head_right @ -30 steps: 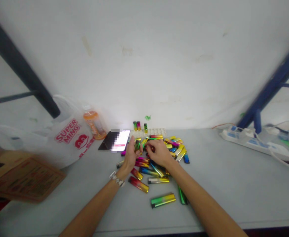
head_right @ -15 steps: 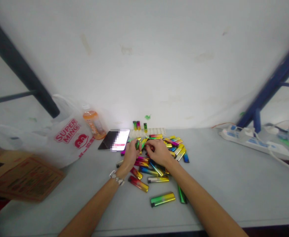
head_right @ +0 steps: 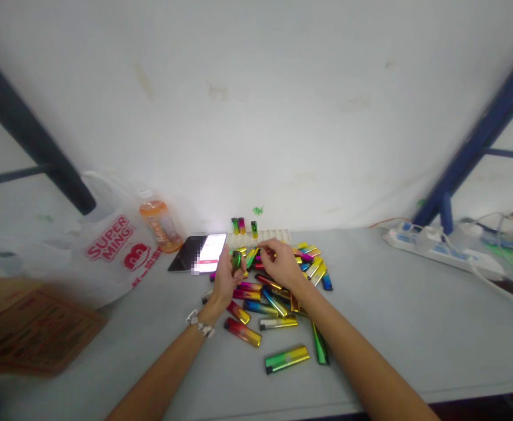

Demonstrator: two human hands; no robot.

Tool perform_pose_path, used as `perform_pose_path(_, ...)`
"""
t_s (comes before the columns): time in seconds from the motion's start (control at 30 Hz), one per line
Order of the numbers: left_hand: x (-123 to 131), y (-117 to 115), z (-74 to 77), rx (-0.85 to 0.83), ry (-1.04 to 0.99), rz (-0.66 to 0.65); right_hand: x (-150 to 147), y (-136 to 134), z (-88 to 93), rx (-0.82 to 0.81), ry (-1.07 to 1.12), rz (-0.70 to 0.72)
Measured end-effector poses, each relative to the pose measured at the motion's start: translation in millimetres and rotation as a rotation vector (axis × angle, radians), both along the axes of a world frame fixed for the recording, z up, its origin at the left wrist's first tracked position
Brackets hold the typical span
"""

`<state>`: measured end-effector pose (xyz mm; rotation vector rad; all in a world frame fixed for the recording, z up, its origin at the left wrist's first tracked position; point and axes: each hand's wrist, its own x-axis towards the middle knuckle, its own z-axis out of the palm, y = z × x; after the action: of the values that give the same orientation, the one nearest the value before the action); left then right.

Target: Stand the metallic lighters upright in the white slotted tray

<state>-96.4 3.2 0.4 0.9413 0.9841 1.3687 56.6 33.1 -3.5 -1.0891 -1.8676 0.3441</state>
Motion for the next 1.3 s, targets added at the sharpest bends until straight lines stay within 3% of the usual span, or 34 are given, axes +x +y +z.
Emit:
perform_pose_path(0.13, -0.9, 1.2, -2.5, 0.004, 0.043, -0.006, 2.0, 36.7, 9.9, -0.090, 0.012, -0.090)
perform_pose_path(0.3, 3.2, -3.5, 1.9, -0.026, -0.002, 0.019, -7.5, 90.3, 18.6, -0.153, -0.127, -0.057)
perform_pose_path(0.43, 2.9, -6.0, 4.0, -0.020, -0.019, 0.043, -20.0, 115.0, 22.6, -0.238, -0.197, -0.009)
perform_pose_path(0.67, 1.6, -4.8, 2.1, -0.005, 0.012, 0.035, -27.2, 130.6, 27.6, -0.419, -0.169, 0.060)
perform_pose_path(0.83, 1.6, -2.8, -0.6, 0.004, 0.063, 0.026, -15.1, 138.4, 32.7, -0.304, -0.145, 0.111)
perform_pose_path(0.97, 2.6, -1.0, -3.7, 0.005, 0.083, 0.025, -3.1, 139.4, 30.6, -0.235, -0.222, 0.067)
perform_pose_path(1.3, 4.4, 0.4, -3.5, -0.021, 0.050, 0.029, -0.8, 137.9, 32.4, -0.232, -0.319, 0.059)
